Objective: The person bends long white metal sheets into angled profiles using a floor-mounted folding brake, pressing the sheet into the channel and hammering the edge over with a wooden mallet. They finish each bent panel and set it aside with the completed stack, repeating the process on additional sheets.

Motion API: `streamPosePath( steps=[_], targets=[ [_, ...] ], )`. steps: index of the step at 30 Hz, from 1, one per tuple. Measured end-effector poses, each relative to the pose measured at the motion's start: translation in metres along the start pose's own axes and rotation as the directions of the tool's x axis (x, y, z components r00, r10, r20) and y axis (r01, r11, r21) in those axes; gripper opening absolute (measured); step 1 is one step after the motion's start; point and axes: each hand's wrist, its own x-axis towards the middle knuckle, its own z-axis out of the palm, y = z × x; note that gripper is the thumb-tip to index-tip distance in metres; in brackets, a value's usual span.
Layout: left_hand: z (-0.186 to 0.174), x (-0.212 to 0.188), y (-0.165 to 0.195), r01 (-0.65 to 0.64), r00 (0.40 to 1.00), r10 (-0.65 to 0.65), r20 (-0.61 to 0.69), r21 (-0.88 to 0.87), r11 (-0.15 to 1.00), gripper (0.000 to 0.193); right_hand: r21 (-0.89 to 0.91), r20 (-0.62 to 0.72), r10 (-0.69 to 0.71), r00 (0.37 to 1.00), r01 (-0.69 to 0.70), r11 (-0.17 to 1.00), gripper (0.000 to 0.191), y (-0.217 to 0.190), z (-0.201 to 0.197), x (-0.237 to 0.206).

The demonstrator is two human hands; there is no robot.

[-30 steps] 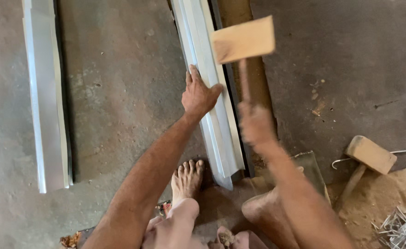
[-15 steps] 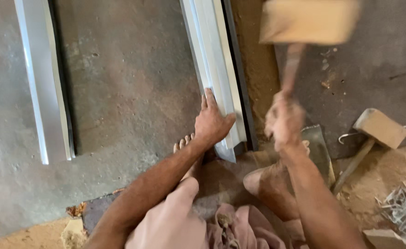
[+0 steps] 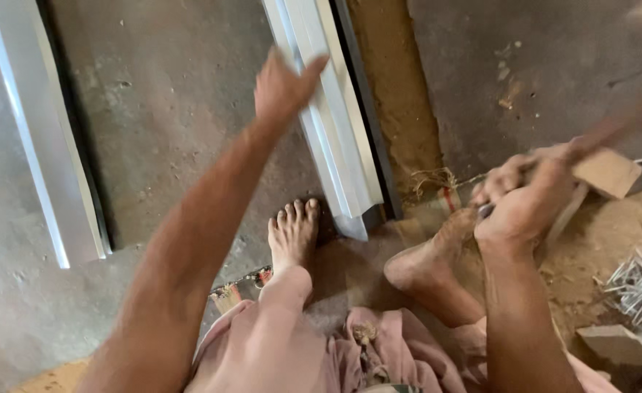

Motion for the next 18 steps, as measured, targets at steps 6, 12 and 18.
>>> streamPosePath(
  steps=[6,12,18],
  targets=[
    [0.027,0.051,0.001,0.192,0.951,-0.198,0.238,0.049,0.980,0.111,-0.774,0.483,0.175,0.858,0.325,0.543,0.035,0.059,-0.009,-0.066],
    [0.028,0.046,0.007,0.171,0.971,-0.177,0.162,0.049,0.984,0.102,-0.299,0.299,0.277,0.913,-0.186,0.936,0.041,0.054,-0.052,-0.062],
    [0.028,0.041,0.011,0.149,0.980,-0.157,0.126,0.065,0.987,0.073,-0.902,0.312,0.392,0.865,0.140,0.409,0.035,0.020,-0.012,-0.095]
  ],
)
